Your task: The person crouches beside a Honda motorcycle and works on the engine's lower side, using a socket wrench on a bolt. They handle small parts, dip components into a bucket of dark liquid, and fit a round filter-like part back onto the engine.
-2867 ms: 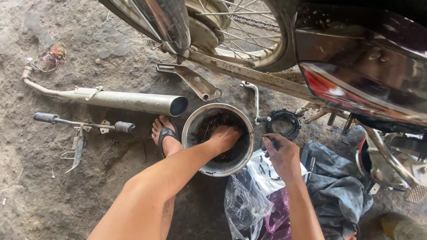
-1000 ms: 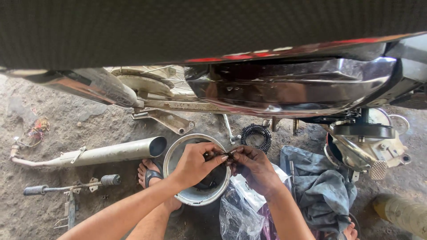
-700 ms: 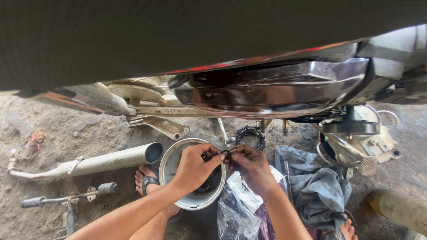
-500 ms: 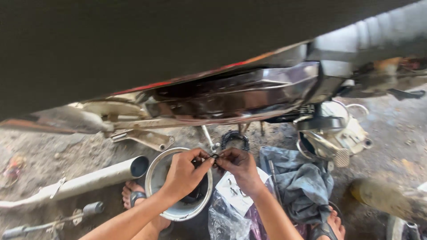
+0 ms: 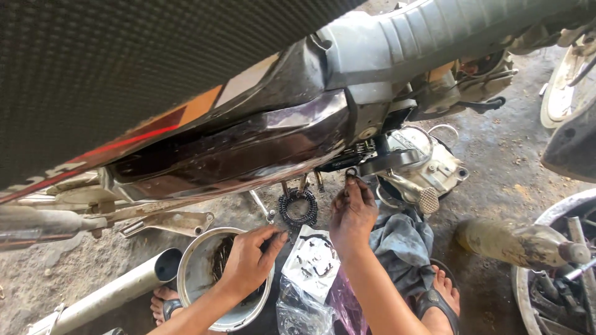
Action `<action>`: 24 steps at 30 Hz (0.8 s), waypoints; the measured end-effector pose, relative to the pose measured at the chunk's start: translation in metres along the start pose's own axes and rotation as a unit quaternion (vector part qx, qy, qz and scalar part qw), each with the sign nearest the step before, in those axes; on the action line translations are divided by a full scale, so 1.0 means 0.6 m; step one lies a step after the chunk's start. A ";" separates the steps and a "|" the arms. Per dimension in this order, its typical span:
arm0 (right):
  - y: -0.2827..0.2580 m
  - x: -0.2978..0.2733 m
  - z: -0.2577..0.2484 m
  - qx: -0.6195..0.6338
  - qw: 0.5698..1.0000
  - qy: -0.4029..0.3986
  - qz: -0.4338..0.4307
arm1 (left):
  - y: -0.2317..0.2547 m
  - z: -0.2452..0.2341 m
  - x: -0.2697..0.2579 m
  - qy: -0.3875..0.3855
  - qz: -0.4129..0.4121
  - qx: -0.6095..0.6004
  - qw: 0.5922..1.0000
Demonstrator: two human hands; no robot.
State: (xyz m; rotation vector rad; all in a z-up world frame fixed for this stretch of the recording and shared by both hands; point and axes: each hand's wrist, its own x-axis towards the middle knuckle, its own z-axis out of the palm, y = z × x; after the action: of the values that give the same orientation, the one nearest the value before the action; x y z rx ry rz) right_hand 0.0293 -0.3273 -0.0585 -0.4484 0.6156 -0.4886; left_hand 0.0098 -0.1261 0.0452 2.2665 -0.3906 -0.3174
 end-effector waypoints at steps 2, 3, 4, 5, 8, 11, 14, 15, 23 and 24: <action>0.003 0.011 0.000 -0.005 0.999 0.024 0.024 | -0.001 0.004 -0.001 -0.021 -0.003 -0.004 1.000; 0.000 0.011 0.007 -0.005 0.999 0.024 0.024 | -0.004 0.006 -0.002 -0.021 -0.003 -0.004 1.000; -0.002 0.011 0.013 -0.009 0.999 0.023 0.033 | -0.007 0.009 -0.002 -0.018 0.008 -0.011 1.000; -0.003 0.010 0.020 -0.012 0.999 0.023 0.043 | -0.009 0.010 -0.004 -0.016 0.019 -0.019 1.000; -0.007 0.012 0.031 -0.002 0.998 0.028 0.059 | -0.014 0.014 -0.004 -0.016 0.014 -0.017 1.000; -0.008 0.019 0.027 0.036 0.995 0.013 0.095 | -0.009 0.012 -0.002 -0.030 -0.011 -0.018 0.999; 0.003 0.032 0.021 0.088 0.988 -0.014 0.130 | -0.012 0.014 -0.001 -0.030 -0.010 -0.011 0.999; 0.002 0.031 0.026 0.088 0.988 -0.014 0.130 | -0.017 0.016 -0.002 -0.030 -0.010 -0.011 0.999; 0.000 0.027 0.050 0.073 0.988 0.079 0.107 | -0.034 0.027 -0.011 -0.031 -0.055 -0.022 0.998; 0.006 0.030 0.046 0.073 0.989 0.079 0.106 | -0.033 0.028 -0.011 -0.031 -0.054 -0.021 0.998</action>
State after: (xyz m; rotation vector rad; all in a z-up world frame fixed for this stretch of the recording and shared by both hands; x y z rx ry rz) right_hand 0.0609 -0.3276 -0.0480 -0.2026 0.7647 -0.3648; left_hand 0.0011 -0.1222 0.0200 2.2441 -0.2905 -0.4478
